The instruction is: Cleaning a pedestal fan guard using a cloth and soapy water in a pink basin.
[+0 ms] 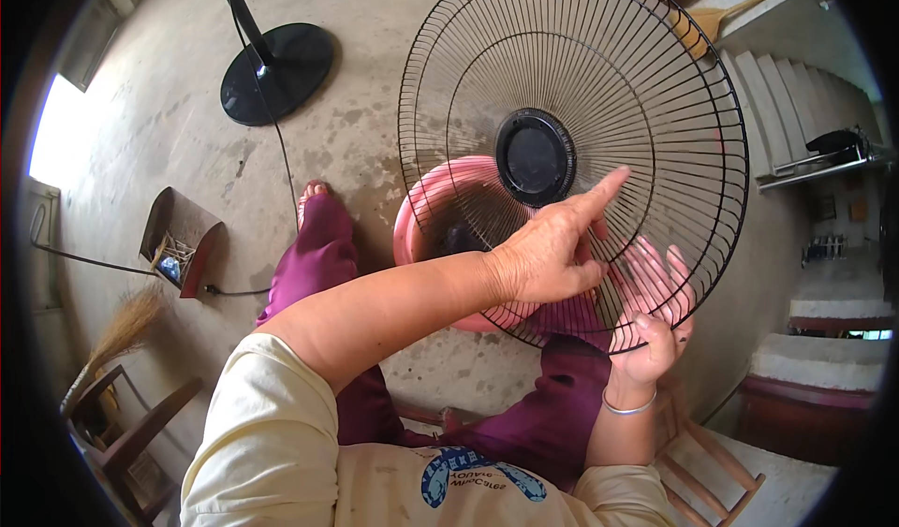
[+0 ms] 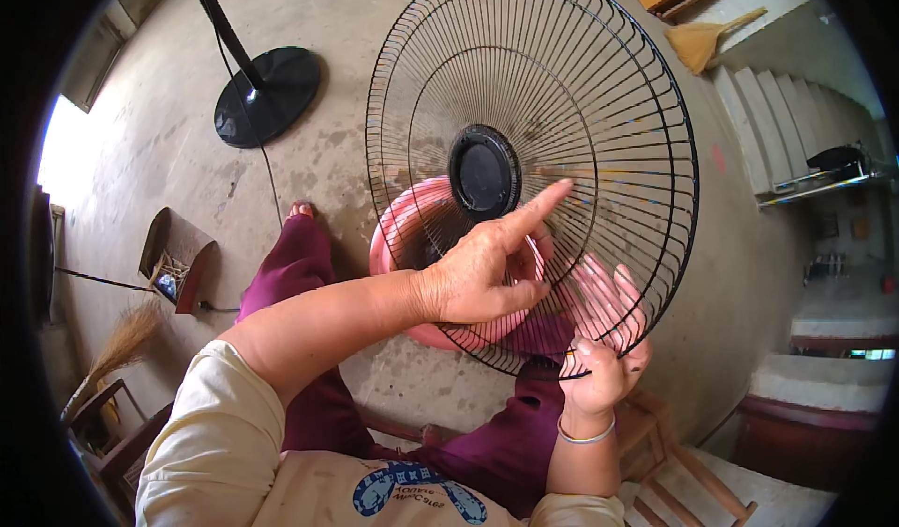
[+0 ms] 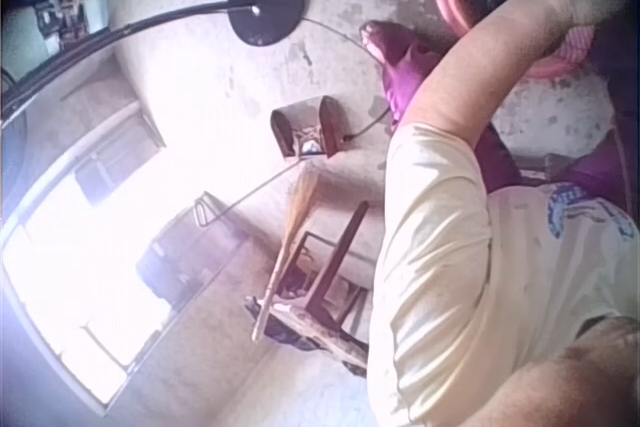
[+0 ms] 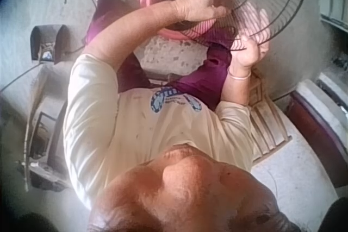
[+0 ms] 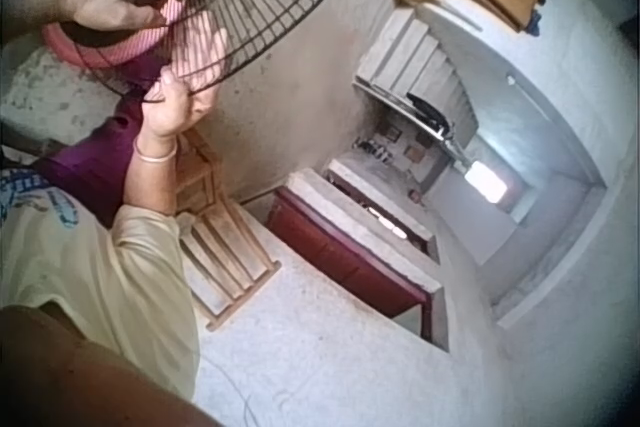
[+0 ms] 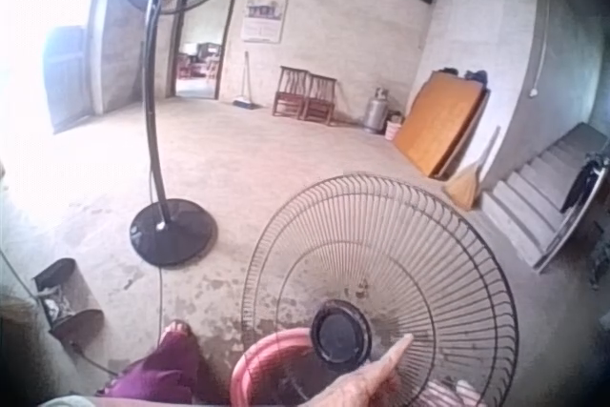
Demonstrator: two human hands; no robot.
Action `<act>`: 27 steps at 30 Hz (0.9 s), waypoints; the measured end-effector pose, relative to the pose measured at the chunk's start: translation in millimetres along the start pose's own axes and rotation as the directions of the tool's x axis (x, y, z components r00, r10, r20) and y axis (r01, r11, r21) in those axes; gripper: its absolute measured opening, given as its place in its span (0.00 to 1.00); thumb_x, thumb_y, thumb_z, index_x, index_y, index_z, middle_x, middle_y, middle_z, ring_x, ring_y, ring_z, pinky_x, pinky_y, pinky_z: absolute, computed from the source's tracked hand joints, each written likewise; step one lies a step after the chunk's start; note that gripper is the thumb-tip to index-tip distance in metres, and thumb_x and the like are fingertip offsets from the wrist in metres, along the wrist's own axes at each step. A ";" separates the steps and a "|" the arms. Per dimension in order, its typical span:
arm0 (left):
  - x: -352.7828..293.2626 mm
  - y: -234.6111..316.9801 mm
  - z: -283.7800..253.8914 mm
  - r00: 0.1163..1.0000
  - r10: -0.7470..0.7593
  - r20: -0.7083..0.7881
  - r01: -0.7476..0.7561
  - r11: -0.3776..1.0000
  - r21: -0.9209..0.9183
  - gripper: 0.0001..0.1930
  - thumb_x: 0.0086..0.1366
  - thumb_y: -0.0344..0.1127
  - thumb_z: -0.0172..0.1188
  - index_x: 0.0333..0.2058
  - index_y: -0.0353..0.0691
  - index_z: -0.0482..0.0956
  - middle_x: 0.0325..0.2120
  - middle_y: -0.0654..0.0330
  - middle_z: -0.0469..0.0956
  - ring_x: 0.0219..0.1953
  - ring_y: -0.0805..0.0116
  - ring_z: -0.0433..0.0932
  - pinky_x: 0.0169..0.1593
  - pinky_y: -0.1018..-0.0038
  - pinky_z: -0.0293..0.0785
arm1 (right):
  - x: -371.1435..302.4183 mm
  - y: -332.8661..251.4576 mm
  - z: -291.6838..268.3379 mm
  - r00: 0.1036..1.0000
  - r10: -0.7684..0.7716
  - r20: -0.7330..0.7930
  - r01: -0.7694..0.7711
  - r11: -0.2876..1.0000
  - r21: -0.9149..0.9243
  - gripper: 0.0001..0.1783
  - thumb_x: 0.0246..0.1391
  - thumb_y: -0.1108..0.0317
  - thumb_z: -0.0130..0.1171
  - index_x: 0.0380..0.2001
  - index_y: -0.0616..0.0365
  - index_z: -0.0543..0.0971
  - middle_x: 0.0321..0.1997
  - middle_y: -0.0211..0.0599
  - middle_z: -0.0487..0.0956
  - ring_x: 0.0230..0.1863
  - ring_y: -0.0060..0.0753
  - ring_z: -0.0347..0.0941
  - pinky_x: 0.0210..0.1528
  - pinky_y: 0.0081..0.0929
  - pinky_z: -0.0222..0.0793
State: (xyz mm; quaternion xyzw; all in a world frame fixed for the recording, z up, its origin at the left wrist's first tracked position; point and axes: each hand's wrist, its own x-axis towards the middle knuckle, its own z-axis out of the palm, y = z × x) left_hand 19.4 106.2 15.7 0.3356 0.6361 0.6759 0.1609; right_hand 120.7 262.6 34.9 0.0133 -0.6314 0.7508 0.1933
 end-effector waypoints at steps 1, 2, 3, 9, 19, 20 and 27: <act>0.0 0.0 -1.3 1.000 0.007 -0.018 -0.006 0.998 0.067 0.49 0.47 0.23 0.59 0.66 0.38 0.40 0.32 0.56 0.72 0.29 0.67 0.77 0.35 0.73 0.74 | 0.3 -0.4 -0.3 1.000 0.020 -0.002 -0.020 0.999 0.026 0.42 0.36 0.73 0.46 0.60 0.75 0.52 0.59 0.72 0.60 0.61 0.65 0.59 0.64 0.54 0.55; -0.7 -2.4 -0.9 1.000 0.008 -0.018 -0.007 0.998 0.067 0.49 0.47 0.23 0.59 0.66 0.38 0.40 0.32 0.56 0.72 0.29 0.67 0.77 0.35 0.73 0.74 | 1.0 -1.4 0.3 1.000 0.019 -0.001 -0.019 0.999 0.025 0.42 0.36 0.73 0.46 0.60 0.75 0.52 0.59 0.72 0.60 0.61 0.65 0.59 0.64 0.54 0.55; -2.7 -8.4 0.5 0.997 0.000 -0.082 0.014 0.985 0.171 0.48 0.47 0.23 0.58 0.65 0.35 0.39 0.33 0.54 0.72 0.29 0.64 0.77 0.36 0.72 0.74 | 1.4 -1.5 1.0 1.000 0.024 -0.017 -0.022 0.997 0.070 0.42 0.35 0.75 0.45 0.59 0.76 0.53 0.58 0.72 0.61 0.61 0.64 0.60 0.63 0.54 0.56; -4.9 -24.4 -0.9 0.986 0.086 -0.146 0.005 0.846 0.533 0.47 0.48 0.26 0.57 0.63 0.29 0.38 0.36 0.46 0.73 0.31 0.55 0.77 0.39 0.66 0.74 | 3.8 -4.2 0.6 0.999 0.017 -0.043 -0.011 0.991 0.135 0.41 0.34 0.78 0.42 0.59 0.77 0.53 0.58 0.73 0.62 0.60 0.64 0.61 0.61 0.56 0.60; 0.3 -16.5 -0.1 0.986 -0.046 -0.160 0.094 0.947 0.306 0.46 0.49 0.25 0.58 0.64 0.30 0.39 0.36 0.48 0.73 0.28 0.62 0.78 0.35 0.70 0.75 | 3.9 -3.5 -0.5 1.000 0.011 -0.019 -0.009 0.995 0.100 0.41 0.34 0.78 0.42 0.59 0.77 0.53 0.58 0.72 0.61 0.61 0.63 0.61 0.61 0.54 0.60; 1.1 -16.4 0.2 0.984 -0.053 -0.169 0.095 0.962 0.254 0.47 0.50 0.25 0.58 0.64 0.30 0.39 0.36 0.49 0.73 0.27 0.65 0.78 0.34 0.71 0.74 | 3.9 -3.9 -0.3 1.000 0.013 -0.023 -0.010 0.995 0.103 0.41 0.34 0.78 0.43 0.59 0.76 0.54 0.58 0.72 0.61 0.61 0.63 0.61 0.62 0.54 0.59; 3.6 -10.5 -6.5 0.972 -0.141 -0.186 0.154 0.986 0.058 0.44 0.53 0.24 0.57 0.64 0.33 0.40 0.36 0.54 0.74 0.27 0.72 0.76 0.33 0.76 0.74 | 3.6 -4.1 2.0 0.999 0.038 -0.038 -0.034 0.993 0.114 0.41 0.34 0.78 0.44 0.59 0.77 0.54 0.58 0.72 0.61 0.61 0.64 0.60 0.62 0.54 0.59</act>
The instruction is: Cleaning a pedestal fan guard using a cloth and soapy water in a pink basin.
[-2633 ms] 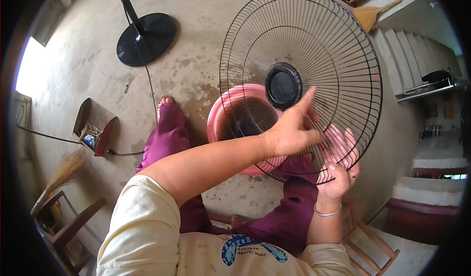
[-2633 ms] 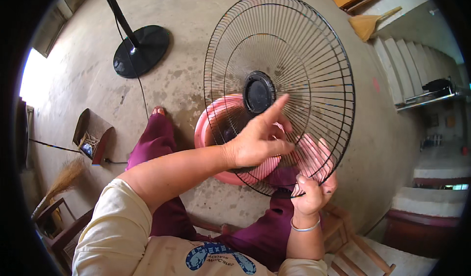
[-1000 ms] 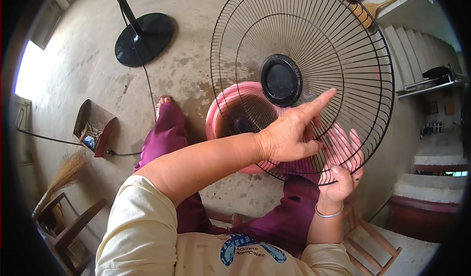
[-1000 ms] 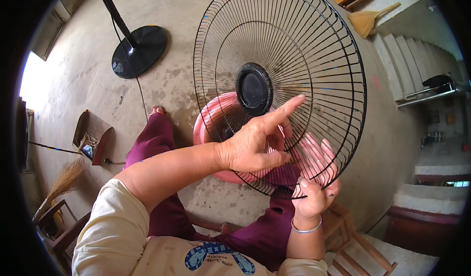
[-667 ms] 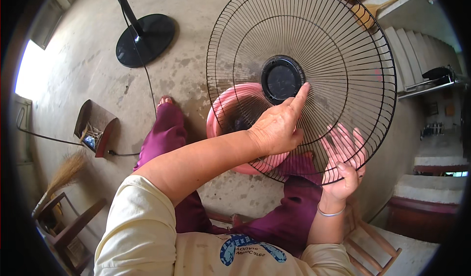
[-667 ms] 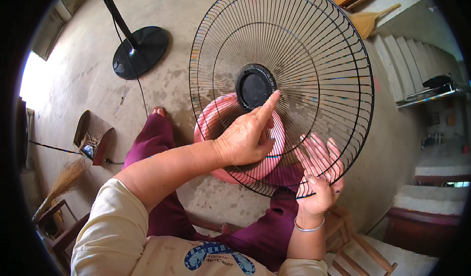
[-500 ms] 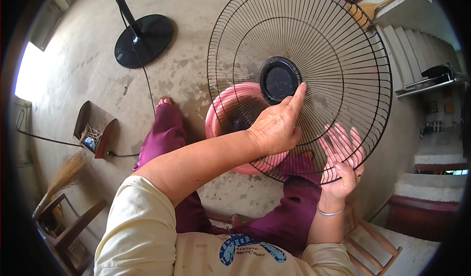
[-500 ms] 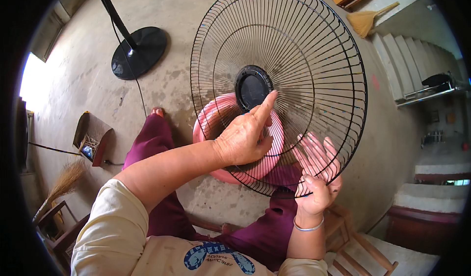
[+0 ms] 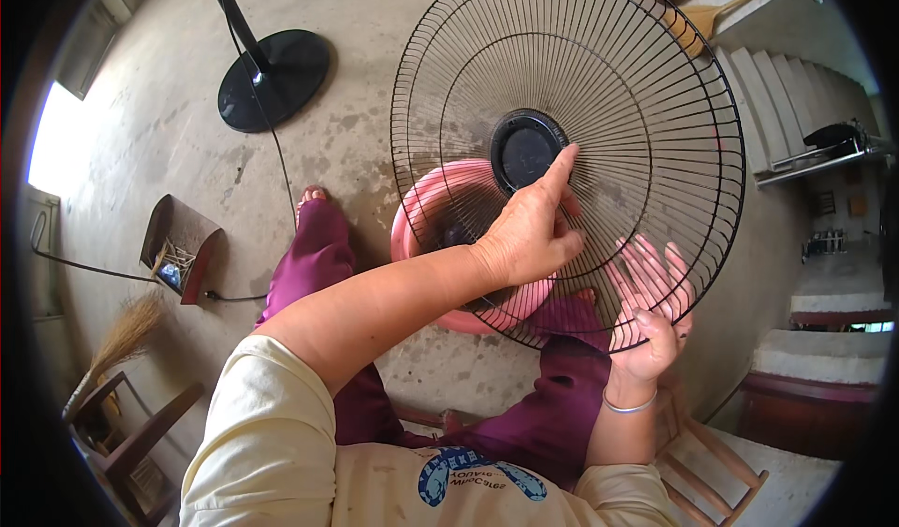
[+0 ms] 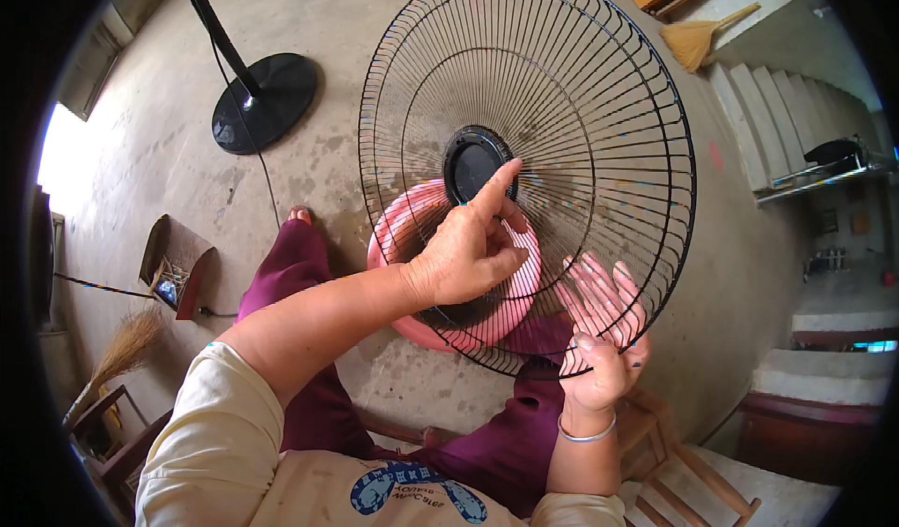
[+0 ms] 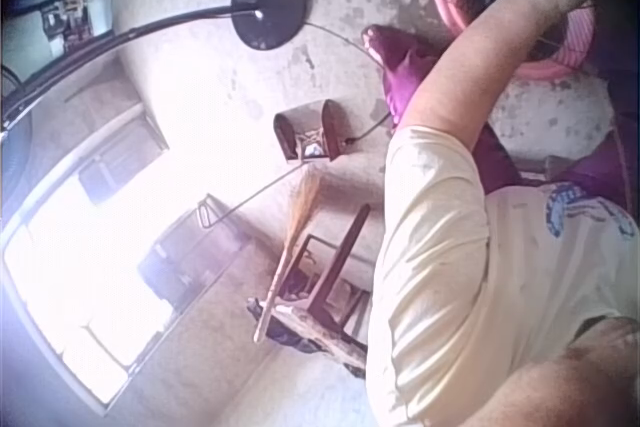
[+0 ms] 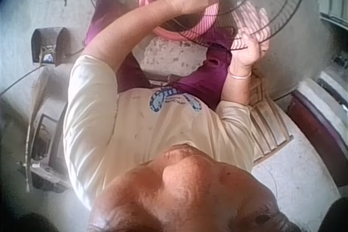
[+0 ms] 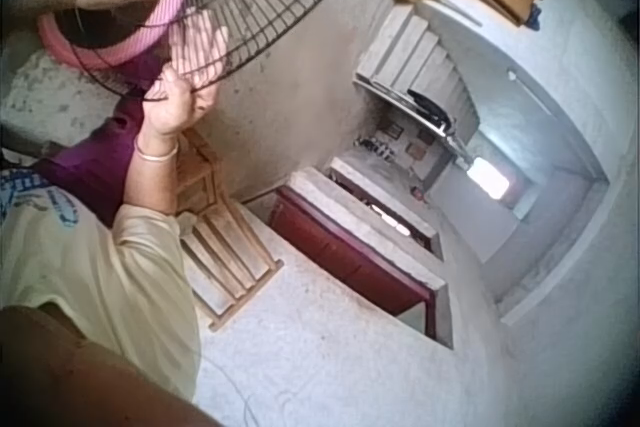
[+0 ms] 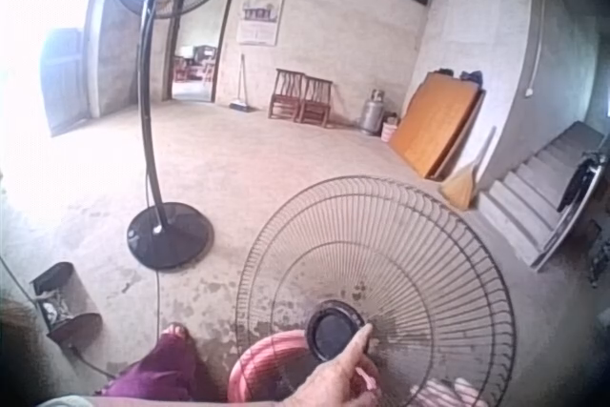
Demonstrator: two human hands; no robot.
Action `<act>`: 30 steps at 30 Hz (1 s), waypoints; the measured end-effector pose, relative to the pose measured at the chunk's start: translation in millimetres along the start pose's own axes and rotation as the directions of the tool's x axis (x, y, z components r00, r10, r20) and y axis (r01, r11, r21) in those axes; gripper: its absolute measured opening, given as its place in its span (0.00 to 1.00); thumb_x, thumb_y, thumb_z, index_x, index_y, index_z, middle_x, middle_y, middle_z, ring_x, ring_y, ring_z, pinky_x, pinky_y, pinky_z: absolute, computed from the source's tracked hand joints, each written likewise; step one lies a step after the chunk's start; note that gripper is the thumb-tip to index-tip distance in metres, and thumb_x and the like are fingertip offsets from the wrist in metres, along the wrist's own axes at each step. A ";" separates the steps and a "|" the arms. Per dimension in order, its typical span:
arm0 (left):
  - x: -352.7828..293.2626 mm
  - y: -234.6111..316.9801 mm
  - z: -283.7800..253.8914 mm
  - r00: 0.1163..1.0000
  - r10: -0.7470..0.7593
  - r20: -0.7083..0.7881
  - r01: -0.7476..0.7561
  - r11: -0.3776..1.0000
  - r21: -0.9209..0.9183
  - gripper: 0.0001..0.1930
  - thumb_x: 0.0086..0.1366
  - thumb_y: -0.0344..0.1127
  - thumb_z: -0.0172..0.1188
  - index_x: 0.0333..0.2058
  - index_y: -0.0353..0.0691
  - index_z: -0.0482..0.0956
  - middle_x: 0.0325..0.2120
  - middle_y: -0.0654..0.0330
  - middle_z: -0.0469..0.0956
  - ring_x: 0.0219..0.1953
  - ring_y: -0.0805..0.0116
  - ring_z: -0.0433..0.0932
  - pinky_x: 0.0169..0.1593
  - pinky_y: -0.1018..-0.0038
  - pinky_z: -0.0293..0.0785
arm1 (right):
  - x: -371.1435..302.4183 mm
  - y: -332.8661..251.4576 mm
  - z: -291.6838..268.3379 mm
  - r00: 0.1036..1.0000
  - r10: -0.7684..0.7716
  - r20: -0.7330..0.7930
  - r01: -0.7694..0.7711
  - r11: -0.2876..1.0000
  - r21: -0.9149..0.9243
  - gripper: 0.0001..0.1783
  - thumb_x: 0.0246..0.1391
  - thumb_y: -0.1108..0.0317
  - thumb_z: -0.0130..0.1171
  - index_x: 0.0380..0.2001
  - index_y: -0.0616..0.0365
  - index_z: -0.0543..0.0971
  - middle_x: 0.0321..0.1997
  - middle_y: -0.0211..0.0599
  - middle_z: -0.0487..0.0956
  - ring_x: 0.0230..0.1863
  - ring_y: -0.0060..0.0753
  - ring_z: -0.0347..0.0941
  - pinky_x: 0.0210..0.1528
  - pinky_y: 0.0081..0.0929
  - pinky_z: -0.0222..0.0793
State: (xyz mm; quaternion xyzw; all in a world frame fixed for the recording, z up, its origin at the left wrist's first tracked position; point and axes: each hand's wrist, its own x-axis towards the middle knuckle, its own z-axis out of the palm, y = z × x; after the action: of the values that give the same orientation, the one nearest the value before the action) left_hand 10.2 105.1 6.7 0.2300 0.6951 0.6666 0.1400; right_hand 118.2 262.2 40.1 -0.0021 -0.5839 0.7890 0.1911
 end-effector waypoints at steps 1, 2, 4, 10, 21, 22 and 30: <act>0.1 -0.2 -0.1 1.000 0.000 0.000 0.000 1.000 0.001 0.44 0.53 0.24 0.57 0.64 0.33 0.40 0.36 0.54 0.74 0.27 0.72 0.76 0.33 0.76 0.74 | 0.1 -0.3 0.1 1.000 0.006 0.007 -0.005 0.999 -0.037 0.42 0.34 0.76 0.45 0.59 0.75 0.53 0.59 0.71 0.61 0.61 0.65 0.60 0.62 0.55 0.58; 0.2 -1.0 -0.1 1.000 0.004 0.004 -0.004 1.000 -0.001 0.44 0.52 0.25 0.58 0.64 0.33 0.41 0.36 0.54 0.74 0.27 0.72 0.76 0.33 0.76 0.74 | 0.1 -0.6 0.2 1.000 0.011 0.013 -0.010 0.997 -0.074 0.42 0.35 0.74 0.47 0.60 0.74 0.53 0.59 0.70 0.60 0.61 0.66 0.60 0.62 0.56 0.58; 0.2 -1.0 0.4 1.000 0.008 0.009 -0.008 1.000 -0.003 0.44 0.52 0.25 0.58 0.64 0.32 0.42 0.36 0.54 0.74 0.27 0.72 0.76 0.33 0.76 0.74 | 0.4 1.1 -2.3 1.000 0.006 0.016 -0.005 0.997 -0.075 0.42 0.35 0.74 0.47 0.60 0.74 0.53 0.59 0.70 0.60 0.61 0.66 0.60 0.62 0.56 0.58; 1.0 -1.4 0.2 0.998 0.053 -0.030 -0.051 0.997 0.066 0.42 0.52 0.25 0.58 0.64 0.32 0.47 0.35 0.54 0.74 0.26 0.72 0.75 0.32 0.76 0.74 | 1.0 1.9 -2.7 1.000 -0.002 0.023 0.004 0.997 -0.080 0.42 0.35 0.74 0.47 0.60 0.74 0.53 0.59 0.70 0.61 0.61 0.66 0.59 0.61 0.57 0.58; 24.0 -13.7 -30.8 0.839 0.445 -0.313 -0.227 0.809 0.542 0.05 0.52 0.28 0.62 0.30 0.37 0.80 0.25 0.56 0.75 0.31 0.58 0.75 0.36 0.69 0.72 | -2.6 -2.3 -4.2 0.999 0.023 0.031 -0.020 0.993 -0.113 0.41 0.34 0.76 0.43 0.58 0.77 0.54 0.57 0.73 0.62 0.59 0.65 0.62 0.60 0.57 0.61; 24.5 -13.5 -31.6 0.841 0.450 -0.301 -0.222 0.794 0.567 0.04 0.52 0.28 0.62 0.29 0.37 0.80 0.25 0.56 0.74 0.30 0.57 0.75 0.36 0.69 0.72 | -3.1 -3.0 -5.3 0.998 0.029 0.050 -0.023 0.993 -0.116 0.41 0.34 0.77 0.43 0.58 0.77 0.54 0.57 0.73 0.62 0.59 0.66 0.62 0.60 0.57 0.61; 25.0 -14.1 -41.0 0.848 0.474 -0.236 -0.255 0.757 0.601 0.04 0.51 0.29 0.63 0.28 0.38 0.80 0.23 0.57 0.74 0.29 0.58 0.74 0.34 0.68 0.72 | -4.5 -5.0 -5.1 0.996 0.053 0.077 -0.046 0.994 -0.100 0.40 0.34 0.77 0.44 0.58 0.77 0.54 0.57 0.73 0.62 0.59 0.67 0.62 0.60 0.57 0.61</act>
State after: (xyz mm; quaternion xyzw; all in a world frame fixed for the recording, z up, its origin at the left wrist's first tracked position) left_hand -33.6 82.4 -1.5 0.2622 0.8097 0.4845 -0.2024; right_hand 125.0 266.8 42.1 0.0056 -0.6288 0.7634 0.1477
